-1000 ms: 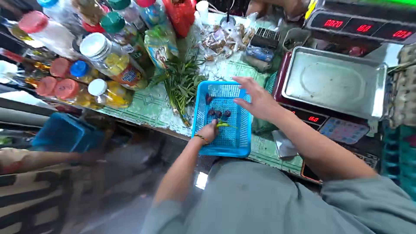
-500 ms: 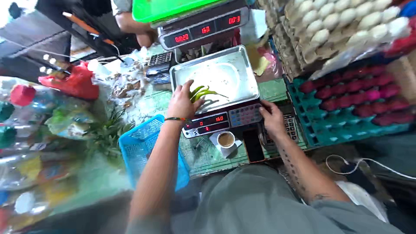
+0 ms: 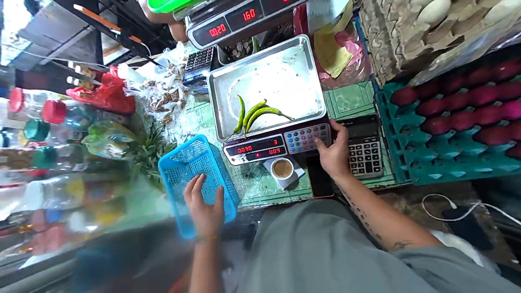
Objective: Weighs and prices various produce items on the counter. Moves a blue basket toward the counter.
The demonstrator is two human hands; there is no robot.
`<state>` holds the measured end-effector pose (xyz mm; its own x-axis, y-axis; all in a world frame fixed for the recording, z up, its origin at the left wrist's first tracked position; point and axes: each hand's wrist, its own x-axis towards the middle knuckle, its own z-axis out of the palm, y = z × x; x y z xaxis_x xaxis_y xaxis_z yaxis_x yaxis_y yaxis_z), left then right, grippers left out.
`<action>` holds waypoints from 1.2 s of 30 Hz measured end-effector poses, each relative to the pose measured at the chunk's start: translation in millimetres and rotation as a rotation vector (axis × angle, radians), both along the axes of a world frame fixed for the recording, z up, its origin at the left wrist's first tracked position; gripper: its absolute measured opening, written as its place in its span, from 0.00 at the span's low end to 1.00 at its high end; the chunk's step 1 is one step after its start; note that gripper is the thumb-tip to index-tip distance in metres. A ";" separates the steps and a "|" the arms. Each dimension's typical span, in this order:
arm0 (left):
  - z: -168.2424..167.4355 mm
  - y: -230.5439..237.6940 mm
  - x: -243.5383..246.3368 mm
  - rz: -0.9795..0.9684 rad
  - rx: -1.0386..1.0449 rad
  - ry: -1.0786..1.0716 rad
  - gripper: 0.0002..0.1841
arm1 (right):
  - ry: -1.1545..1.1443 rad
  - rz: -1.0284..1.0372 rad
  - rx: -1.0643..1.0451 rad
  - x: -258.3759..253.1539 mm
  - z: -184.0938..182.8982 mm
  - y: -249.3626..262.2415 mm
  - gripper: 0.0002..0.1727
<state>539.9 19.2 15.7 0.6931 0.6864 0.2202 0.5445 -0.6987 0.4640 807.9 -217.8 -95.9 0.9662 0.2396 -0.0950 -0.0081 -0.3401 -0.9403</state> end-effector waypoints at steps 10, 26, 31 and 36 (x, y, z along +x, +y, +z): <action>-50.6 9.2 -53.6 0.042 -0.191 -0.006 0.30 | 0.054 -0.163 0.065 -6.0 10.7 22.0 0.47; -95.0 -11.7 -40.5 -0.050 -0.289 0.480 0.47 | -0.157 0.054 -0.834 -83.6 -22.4 -148.0 0.30; -92.4 -8.7 -41.1 -0.060 -0.297 0.506 0.46 | -0.110 0.146 -1.011 -82.4 -19.8 -128.3 0.40; -93.6 -8.5 -42.6 -0.051 -0.286 0.501 0.45 | -0.207 0.206 -1.049 -86.7 -21.7 -105.1 0.36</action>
<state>497.2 10.7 -77.8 0.6988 0.6332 -0.3329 0.7153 -0.6145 0.3327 721.2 -322.9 -117.6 0.9377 0.2931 -0.1864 0.2660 -0.9511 -0.1570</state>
